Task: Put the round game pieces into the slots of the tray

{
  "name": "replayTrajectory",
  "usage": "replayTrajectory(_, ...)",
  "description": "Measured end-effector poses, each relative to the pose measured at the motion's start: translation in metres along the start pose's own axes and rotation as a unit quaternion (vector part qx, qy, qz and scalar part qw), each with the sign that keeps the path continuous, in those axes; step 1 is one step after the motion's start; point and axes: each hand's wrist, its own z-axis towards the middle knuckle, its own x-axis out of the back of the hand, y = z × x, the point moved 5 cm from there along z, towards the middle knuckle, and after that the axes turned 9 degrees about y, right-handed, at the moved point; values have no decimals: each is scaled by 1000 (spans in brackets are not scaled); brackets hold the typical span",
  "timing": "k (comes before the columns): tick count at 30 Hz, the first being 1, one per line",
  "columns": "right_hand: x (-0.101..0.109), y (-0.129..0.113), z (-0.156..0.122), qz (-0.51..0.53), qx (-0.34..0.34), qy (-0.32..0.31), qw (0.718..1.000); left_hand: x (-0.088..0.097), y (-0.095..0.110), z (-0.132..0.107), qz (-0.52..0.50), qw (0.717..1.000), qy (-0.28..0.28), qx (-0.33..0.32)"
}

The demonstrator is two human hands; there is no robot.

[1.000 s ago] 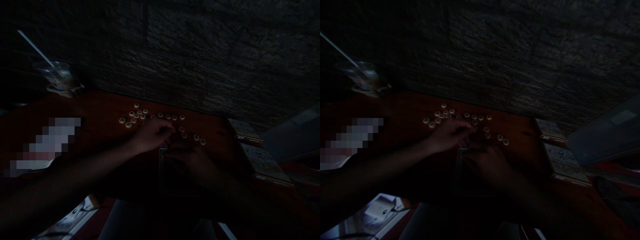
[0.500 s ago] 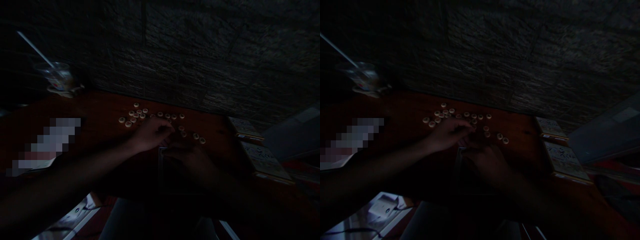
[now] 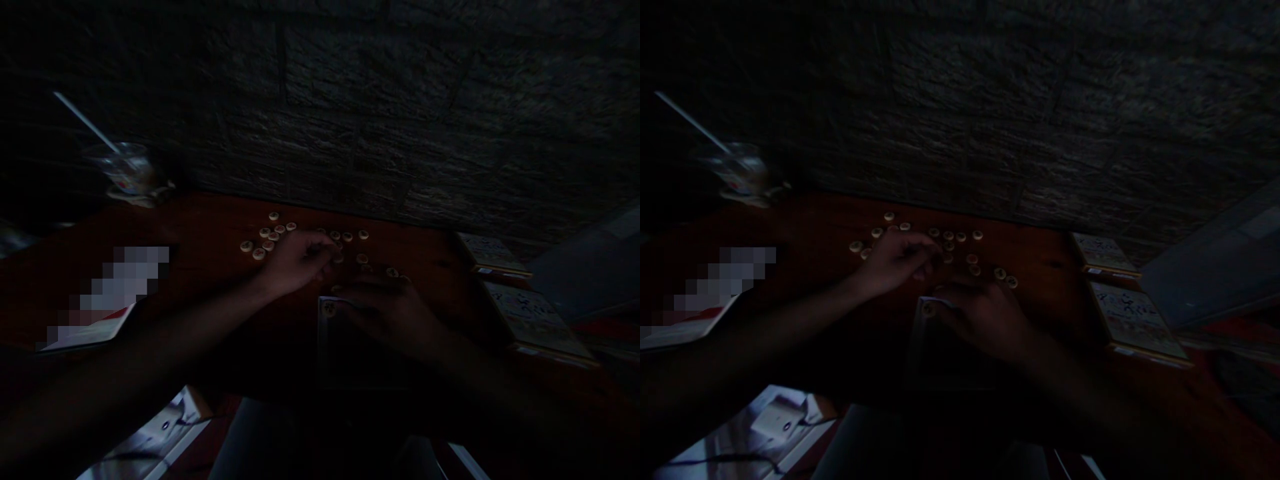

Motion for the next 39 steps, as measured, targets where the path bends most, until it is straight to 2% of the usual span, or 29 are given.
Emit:
replayTrajectory(3, 4, 9, 0, 10, -14, 11, 1000, 4, -3, 4, 0, 1000, 7, -11)
replayTrajectory(7, -3, 2, -2, 17, 8, -9, 1000, 4, -4, 4, 2, 1000, 8, 2)
replayTrajectory(11, -13, -8, -4, -14, 2, -52, 999, -2, 1, -2, -10, 999, -24, 37)
replayTrajectory(17, -19, -11, -2, -43, -2, -102, 994, -9, -1, -8, -5, 997, -65, 46)
replayTrajectory(23, -19, -12, -1, -33, -14, -106, 994, -12, -6, -6, 3, 996, -76, 51)
replayTrajectory(39, -19, -12, -2, -19, -8, -108, 994, -11, -3, -7, 12, 996, -76, 41)
